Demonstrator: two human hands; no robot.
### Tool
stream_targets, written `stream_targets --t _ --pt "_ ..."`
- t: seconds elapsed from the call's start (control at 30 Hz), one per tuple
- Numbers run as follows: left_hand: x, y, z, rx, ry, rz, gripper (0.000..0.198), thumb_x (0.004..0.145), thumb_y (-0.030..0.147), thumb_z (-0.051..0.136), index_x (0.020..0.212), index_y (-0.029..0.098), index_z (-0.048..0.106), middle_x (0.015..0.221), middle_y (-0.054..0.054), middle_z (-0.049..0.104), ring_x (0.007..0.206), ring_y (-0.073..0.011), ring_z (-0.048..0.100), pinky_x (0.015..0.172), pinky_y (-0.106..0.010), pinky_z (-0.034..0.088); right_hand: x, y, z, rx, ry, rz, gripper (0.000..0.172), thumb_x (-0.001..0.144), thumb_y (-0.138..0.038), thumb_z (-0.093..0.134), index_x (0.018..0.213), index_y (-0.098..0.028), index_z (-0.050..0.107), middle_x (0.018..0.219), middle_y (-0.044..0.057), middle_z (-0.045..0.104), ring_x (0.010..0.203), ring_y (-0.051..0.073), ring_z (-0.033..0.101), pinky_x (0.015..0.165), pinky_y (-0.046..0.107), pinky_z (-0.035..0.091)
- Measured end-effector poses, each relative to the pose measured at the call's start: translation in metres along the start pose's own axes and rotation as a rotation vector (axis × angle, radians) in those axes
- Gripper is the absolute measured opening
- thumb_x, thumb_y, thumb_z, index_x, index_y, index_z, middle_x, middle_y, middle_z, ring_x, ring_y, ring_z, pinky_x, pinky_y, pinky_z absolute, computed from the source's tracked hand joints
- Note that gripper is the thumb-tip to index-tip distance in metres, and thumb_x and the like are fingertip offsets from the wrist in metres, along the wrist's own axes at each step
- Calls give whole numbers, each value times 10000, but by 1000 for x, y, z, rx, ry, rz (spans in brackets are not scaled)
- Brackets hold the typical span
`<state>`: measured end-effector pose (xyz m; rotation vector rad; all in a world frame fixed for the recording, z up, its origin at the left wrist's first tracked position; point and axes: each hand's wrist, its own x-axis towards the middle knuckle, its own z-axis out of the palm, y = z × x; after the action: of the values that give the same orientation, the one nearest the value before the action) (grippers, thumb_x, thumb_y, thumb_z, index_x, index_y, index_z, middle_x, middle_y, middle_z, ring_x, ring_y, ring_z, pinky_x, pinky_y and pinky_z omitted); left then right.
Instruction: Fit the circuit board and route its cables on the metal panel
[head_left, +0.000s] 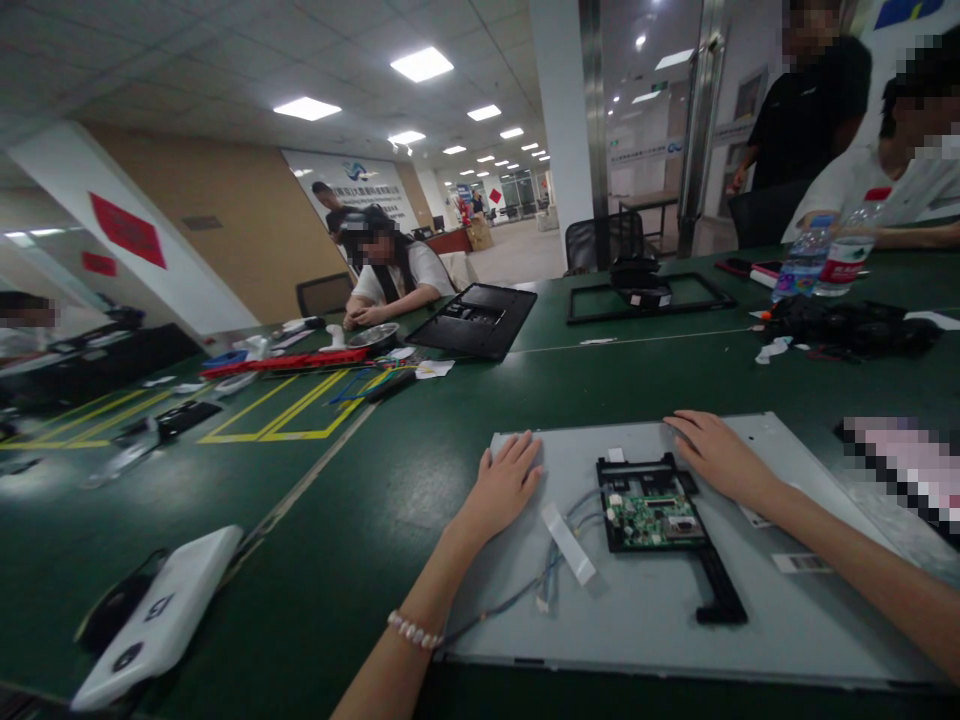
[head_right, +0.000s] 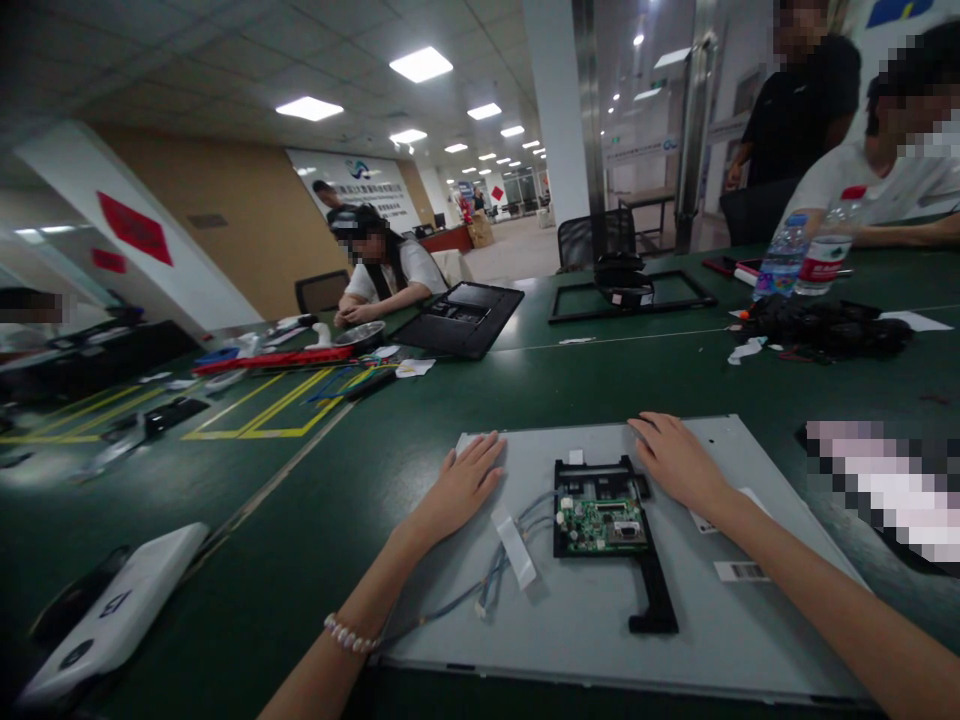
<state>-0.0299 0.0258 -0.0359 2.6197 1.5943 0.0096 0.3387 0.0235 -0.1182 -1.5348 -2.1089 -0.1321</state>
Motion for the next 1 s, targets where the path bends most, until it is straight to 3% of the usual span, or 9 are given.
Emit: stream_targets --t 1.0 --pt "-1 -1 0 -6 5 -3 530 1012 421 259 1507 243 317 1594 -66 255 1470 -249 212 1151 -571 196 1 0 2 2 17 -6 423 950 -303 372 1280 -180 607 1277 148 623 1192 293 563 1008 492 459"
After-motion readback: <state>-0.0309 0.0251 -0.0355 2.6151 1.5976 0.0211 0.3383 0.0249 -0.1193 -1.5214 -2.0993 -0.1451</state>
